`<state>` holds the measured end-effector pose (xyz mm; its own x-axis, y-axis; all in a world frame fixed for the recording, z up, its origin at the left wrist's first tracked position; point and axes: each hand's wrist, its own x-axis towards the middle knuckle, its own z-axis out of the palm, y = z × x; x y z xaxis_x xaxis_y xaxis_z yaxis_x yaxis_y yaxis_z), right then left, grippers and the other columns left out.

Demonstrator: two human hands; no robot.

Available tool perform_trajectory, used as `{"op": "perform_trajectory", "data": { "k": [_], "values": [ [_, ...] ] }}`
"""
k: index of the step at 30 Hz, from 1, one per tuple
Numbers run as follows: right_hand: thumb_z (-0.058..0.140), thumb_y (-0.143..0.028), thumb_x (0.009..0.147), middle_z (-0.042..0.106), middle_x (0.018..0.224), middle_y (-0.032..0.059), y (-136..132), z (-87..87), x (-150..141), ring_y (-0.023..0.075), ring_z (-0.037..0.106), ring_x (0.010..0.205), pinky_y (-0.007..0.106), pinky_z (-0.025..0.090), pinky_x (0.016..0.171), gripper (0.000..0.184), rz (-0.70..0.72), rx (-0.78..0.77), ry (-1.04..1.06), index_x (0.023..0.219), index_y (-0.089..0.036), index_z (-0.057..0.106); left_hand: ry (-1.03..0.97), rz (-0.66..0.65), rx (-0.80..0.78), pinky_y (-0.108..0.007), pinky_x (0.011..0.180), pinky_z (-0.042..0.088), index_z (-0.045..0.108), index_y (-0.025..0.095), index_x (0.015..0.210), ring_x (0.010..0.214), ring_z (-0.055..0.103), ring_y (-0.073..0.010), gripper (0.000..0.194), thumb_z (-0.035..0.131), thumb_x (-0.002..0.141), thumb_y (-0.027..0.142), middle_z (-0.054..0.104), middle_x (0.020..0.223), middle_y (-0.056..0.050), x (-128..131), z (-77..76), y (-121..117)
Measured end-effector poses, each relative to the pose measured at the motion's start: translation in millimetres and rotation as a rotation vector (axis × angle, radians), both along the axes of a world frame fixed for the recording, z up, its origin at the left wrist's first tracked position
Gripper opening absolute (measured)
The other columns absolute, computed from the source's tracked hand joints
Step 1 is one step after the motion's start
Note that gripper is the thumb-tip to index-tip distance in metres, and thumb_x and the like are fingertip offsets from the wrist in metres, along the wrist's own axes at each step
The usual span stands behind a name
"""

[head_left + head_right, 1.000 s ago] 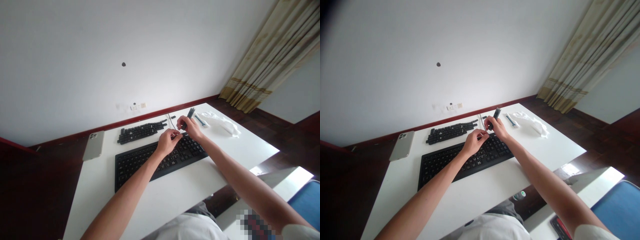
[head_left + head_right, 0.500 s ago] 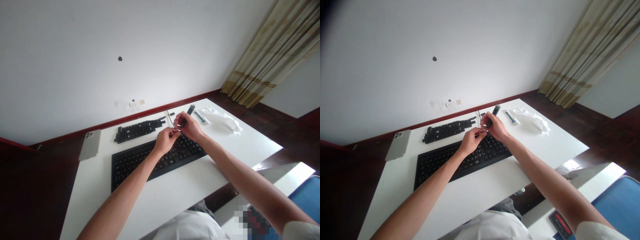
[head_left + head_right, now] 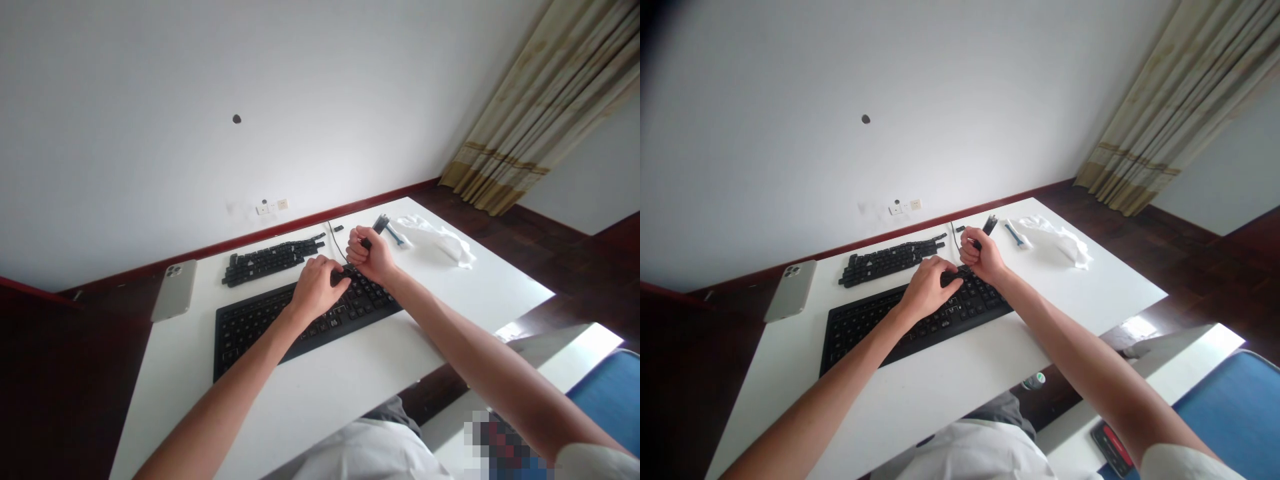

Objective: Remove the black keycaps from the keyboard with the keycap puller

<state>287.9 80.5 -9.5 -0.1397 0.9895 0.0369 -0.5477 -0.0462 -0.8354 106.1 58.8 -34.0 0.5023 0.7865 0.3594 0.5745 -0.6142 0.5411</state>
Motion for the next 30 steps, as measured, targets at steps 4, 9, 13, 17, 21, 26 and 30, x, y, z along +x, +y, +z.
{"op": "perform_trajectory", "data": {
  "k": [4,9,13,17,21,26,30],
  "values": [
    [0.063,-0.045,0.089,0.016,0.049,-0.0092,1.6,-5.7,-2.1,0.0093,0.012,0.045,0.023,0.017,0.041,0.034,0.003,0.022,-0.042,0.067,-0.022,0.05,0.11,0.01,0.041,-0.047,0.102,0.052,0.068,0.019,0.12,0.108,0.063,-0.031,0.046,0.08,0.087,0.049,0.066,0.112,-0.011,-7.9,1.9,-31.7],
    [0.06,-0.036,0.088,0.019,0.05,-0.0087,-0.5,-11.3,-6.7,0.0081,0.015,0.045,0.022,0.016,0.043,0.029,0.061,0.032,-0.088,0.065,-0.021,0.051,0.171,0.011,0.017,-0.05,0.104,0.05,0.062,0.016,0.132,0.115,0.06,-0.0339,0.073,0.081,0.081,0.064,0.064,0.119,-0.013,-5.7,-4.0,-48.6],
    [0.058,-0.039,0.091,0.02,0.05,-0.009,-1.0,-13.2,-9.3,0.0073,0.017,0.043,0.022,0.016,0.043,0.034,0.088,-0.001,-0.111,0.065,-0.02,0.05,0.198,0.036,0.019,-0.049,0.102,0.05,0.061,0.02,0.129,0.116,0.06,-0.0331,0.074,0.088,0.074,0.062,0.063,0.122,-0.01,-0.5,-8.6,-50.3],
    [0.059,-0.042,0.094,0.021,0.05,-0.0092,-0.3,-14.9,-11.9,0.0066,0.017,0.043,0.022,0.015,0.042,0.038,0.052,-0.05,-0.118,0.064,-0.02,0.049,0.19,0.057,0.006,-0.047,0.1,0.05,0.057,0.021,0.131,0.117,0.059,-0.0314,0.078,0.093,0.07,0.054,0.061,0.125,-0.009,1.8,-12.0,-53.1],
    [0.06,-0.039,0.093,0.02,0.051,-0.0094,-1.8,-14.8,-16.1,0.0066,0.018,0.044,0.023,0.017,0.043,0.039,-0.003,-0.12,-0.131,0.063,-0.02,0.046,0.157,0.063,-0.011,-0.047,0.1,0.05,0.057,0.022,0.128,0.116,0.059,-0.0305,0.077,0.096,0.068,0.051,0.062,0.121,-0.007,2.4,-13.8,-53.4],
    [0.064,-0.036,0.091,0.022,0.053,-0.0087,-5.8,-12.3,-22.9,0.0066,0.02,0.046,0.023,0.018,0.044,0.041,-0.028,-0.165,-0.189,0.061,-0.021,0.041,0.137,0.064,-0.013,-0.046,0.099,0.05,0.057,0.023,0.126,0.114,0.059,-0.0303,0.076,0.096,0.068,0.051,0.063,0.118,-0.007,2.7,-14.2,-51.9],
    [0.064,-0.042,0.093,0.031,0.052,-0.0065,-12.6,-7.3,-21.6,0.0085,0.032,0.046,0.025,0.028,0.045,0.044,-0.06,-0.101,-0.342,0.06,-0.021,0.042,0.135,0.065,-0.009,-0.046,0.098,0.049,0.057,0.023,0.125,0.113,0.06,-0.0303,0.075,0.096,0.068,0.051,0.063,0.118,-0.007,2.4,-15.2,-51.9]
  ]
}}
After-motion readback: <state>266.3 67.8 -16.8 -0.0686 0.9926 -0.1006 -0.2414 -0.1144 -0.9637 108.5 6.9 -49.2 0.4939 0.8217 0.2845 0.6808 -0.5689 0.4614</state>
